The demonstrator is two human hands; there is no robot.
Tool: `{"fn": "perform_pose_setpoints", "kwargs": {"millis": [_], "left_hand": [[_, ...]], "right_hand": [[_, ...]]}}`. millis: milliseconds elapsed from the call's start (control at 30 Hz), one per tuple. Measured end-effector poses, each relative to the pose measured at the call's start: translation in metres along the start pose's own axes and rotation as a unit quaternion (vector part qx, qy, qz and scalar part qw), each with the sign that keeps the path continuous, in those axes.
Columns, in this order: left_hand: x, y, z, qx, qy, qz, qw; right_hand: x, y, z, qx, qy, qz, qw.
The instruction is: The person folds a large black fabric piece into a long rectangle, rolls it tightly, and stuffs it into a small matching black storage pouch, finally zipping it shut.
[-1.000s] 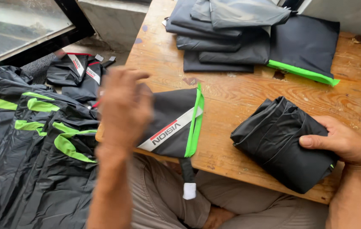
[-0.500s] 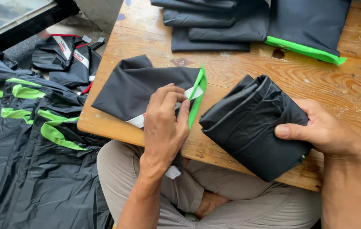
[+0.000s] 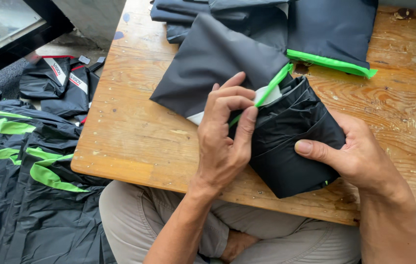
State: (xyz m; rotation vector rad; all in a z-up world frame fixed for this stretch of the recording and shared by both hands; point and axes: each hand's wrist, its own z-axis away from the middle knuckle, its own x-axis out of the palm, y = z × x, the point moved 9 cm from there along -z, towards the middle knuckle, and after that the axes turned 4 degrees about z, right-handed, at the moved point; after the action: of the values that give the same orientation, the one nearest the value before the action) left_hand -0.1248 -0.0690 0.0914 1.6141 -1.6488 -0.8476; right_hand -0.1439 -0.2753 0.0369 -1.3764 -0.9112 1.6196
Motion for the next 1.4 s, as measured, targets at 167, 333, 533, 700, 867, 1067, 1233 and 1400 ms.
{"fn": "perform_pose_setpoints", "kwargs": {"millis": [167, 333, 533, 700, 867, 1067, 1233, 1400], "left_hand": [[0.026, 0.013, -0.004, 0.082, -0.081, -0.037, 0.993], [0.030, 0.015, -0.015, 0.083, -0.092, -0.021, 0.992], [0.037, 0.020, -0.020, 0.092, -0.130, 0.007, 0.987], [0.039, 0.023, -0.019, 0.095, -0.146, 0.035, 0.984], [0.041, 0.025, -0.015, 0.104, -0.155, 0.038, 0.982], [0.039, 0.024, -0.015, 0.118, -0.078, 0.033, 0.989], [0.039, 0.018, -0.017, 0.075, -0.071, 0.046, 0.994], [0.041, 0.016, -0.017, 0.064, -0.082, 0.074, 0.992]], "right_hand": [[-0.005, -0.024, 0.005, -0.012, 0.064, 0.039, 0.997], [-0.013, -0.029, 0.009, -0.014, 0.098, 0.129, 0.987], [-0.007, -0.046, 0.010, -0.079, 0.078, 0.173, 0.979], [-0.006, -0.050, 0.009, -0.094, 0.061, 0.135, 0.984], [-0.003, -0.050, 0.008, -0.118, 0.032, 0.108, 0.987], [-0.004, -0.055, 0.010, -0.066, 0.065, 0.128, 0.987], [0.002, -0.059, 0.014, -0.129, 0.088, 0.209, 0.965], [0.008, -0.063, 0.012, -0.138, 0.061, 0.259, 0.954]]}}
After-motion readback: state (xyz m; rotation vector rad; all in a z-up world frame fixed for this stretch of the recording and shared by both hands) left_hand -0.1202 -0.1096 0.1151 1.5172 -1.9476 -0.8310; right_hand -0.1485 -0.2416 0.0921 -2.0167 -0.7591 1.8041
